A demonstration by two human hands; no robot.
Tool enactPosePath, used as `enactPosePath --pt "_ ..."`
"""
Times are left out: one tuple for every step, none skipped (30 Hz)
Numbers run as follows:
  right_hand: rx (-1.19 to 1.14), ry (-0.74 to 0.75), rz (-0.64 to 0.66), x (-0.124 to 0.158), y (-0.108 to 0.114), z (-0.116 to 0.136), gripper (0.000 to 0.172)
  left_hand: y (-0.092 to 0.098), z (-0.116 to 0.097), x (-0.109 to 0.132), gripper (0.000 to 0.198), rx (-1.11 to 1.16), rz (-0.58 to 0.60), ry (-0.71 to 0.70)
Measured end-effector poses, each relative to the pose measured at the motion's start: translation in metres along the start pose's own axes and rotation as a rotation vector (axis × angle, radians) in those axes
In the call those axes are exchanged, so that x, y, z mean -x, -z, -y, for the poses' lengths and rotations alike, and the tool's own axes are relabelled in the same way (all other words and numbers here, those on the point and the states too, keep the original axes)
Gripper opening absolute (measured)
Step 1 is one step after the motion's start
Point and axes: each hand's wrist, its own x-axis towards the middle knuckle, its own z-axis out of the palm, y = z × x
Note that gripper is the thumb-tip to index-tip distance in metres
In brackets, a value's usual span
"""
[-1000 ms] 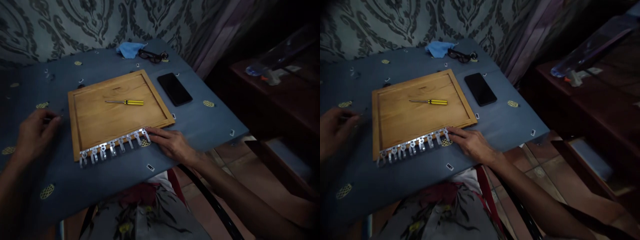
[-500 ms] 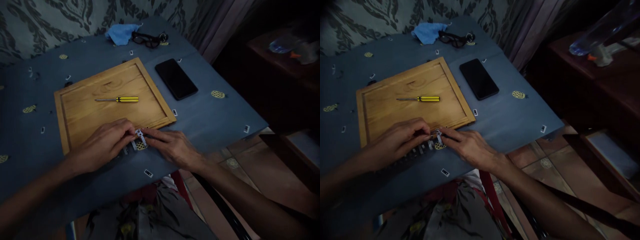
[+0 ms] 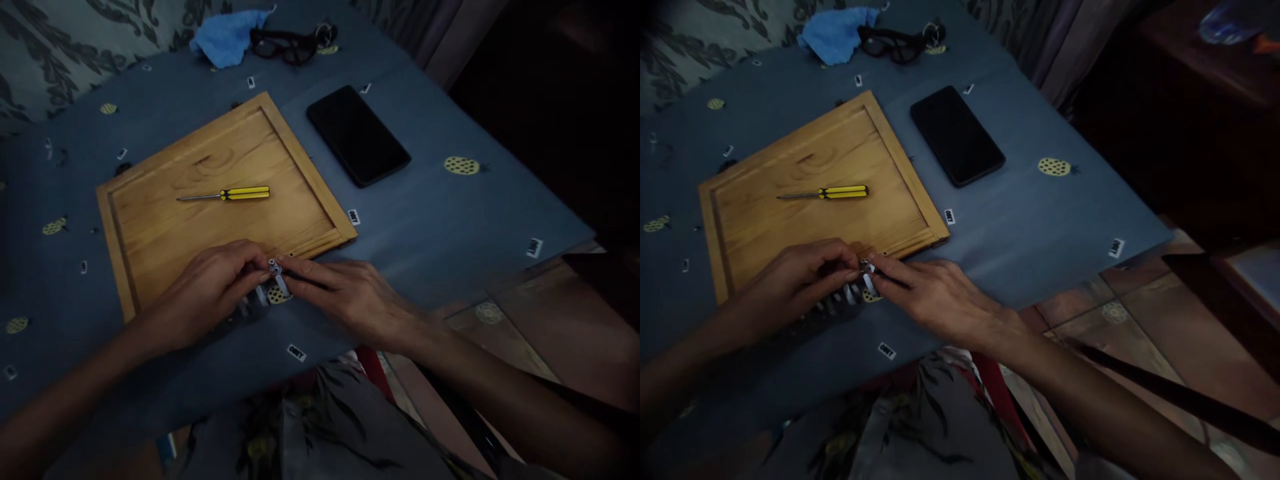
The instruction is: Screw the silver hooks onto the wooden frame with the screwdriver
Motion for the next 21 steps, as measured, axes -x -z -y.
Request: enactPosePath --pt "0.0 -0.005 0.008 0.0 0.0 0.0 0.034 0.0 0.0 0.0 0.019 0.009 0.006 0.011" --pt "-0.002 -0.01 0.019 0.0 0.0 0.0 0.035 0.0 0.001 -0.001 0.019 0.015 0.008 0.019" --pt "-0.003 -0.012 0.028 0.0 0.001 0.0 0.036 0.0 0.001 -0.001 0.02 0.02 0.011 0.026" --pt "-0.004 -0.014 0.034 -0.001 0.001 0.0 0.037 0.0 0.001 -0.002 0.02 0.025 0.016 0.033" --pt "-0.004 -0.013 0.036 -0.001 0.002 0.001 0.037 0.0 0.001 -0.002 0.02 0.031 0.019 0.039" --pt "-0.003 -0.011 0.031 -0.001 0.002 0.001 0.036 0.0 0.001 -0.003 0.02 0.038 0.022 0.045" --pt "-0.001 -0.008 0.023 -0.002 0.002 0.001 0.035 0.0 0.001 -0.003 0.02 0.045 0.022 0.05" --pt "0.001 -0.007 0.019 -0.002 0.002 0.001 0.034 0.0 0.001 -0.003 0.021 0.05 0.024 0.053" --pt "0.002 -0.007 0.017 -0.002 0.002 0.001 0.033 0.0 0.001 -0.003 0.021 0.051 0.027 0.06" --pt "0.001 -0.01 0.023 -0.002 0.002 0.001 0.034 0.0 0.001 -0.003 0.022 0.05 0.027 0.063" --pt "-0.003 -0.012 0.033 -0.002 0.002 0.0 0.036 0.0 0.001 -0.003 0.022 0.047 0.027 0.066" --pt "-0.009 -0.014 0.041 -0.002 0.002 0.0 0.037 0.0 0.002 -0.003 0.023 0.045 0.027 0.066" --pt "-0.018 -0.016 0.049 -0.002 0.002 0.0 0.038 0.0 0.002 -0.003 0.023 0.046 0.026 0.066" --pt "-0.028 -0.014 0.05 -0.002 0.002 0.0 0.038 0.001 0.002 -0.004 0.022 0.049 0.027 0.069" --pt "-0.036 -0.012 0.047 -0.001 0.002 0.0 0.038 0.002 0.002 -0.004 0.022 0.053 0.026 0.072" --pt "-0.038 -0.011 0.043 -0.001 0.002 0.0 0.038 0.003 0.002 -0.004 0.022 0.057 0.027 0.074" --pt "-0.033 -0.009 0.042 -0.001 0.003 0.0 0.038 0.005 0.002 -0.004 0.023 0.06 0.025 0.076" --pt "-0.023 -0.007 0.042 -0.002 0.003 0.0 0.039 0.006 0.002 -0.004 0.022 0.059 0.017 0.077" --pt "-0.012 -0.006 0.047 -0.002 0.003 0.001 0.041 0.009 0.002 -0.004 0.022 0.053 0.006 0.082" --pt "-0.004 -0.008 0.051 -0.002 0.003 0.001 0.042 0.011 0.002 -0.004 0.022 0.045 -0.006 0.088" --pt "-0.002 -0.013 0.06 -0.003 0.004 0.001 0.042 0.012 0.002 -0.004 0.022 0.034 -0.016 0.096"
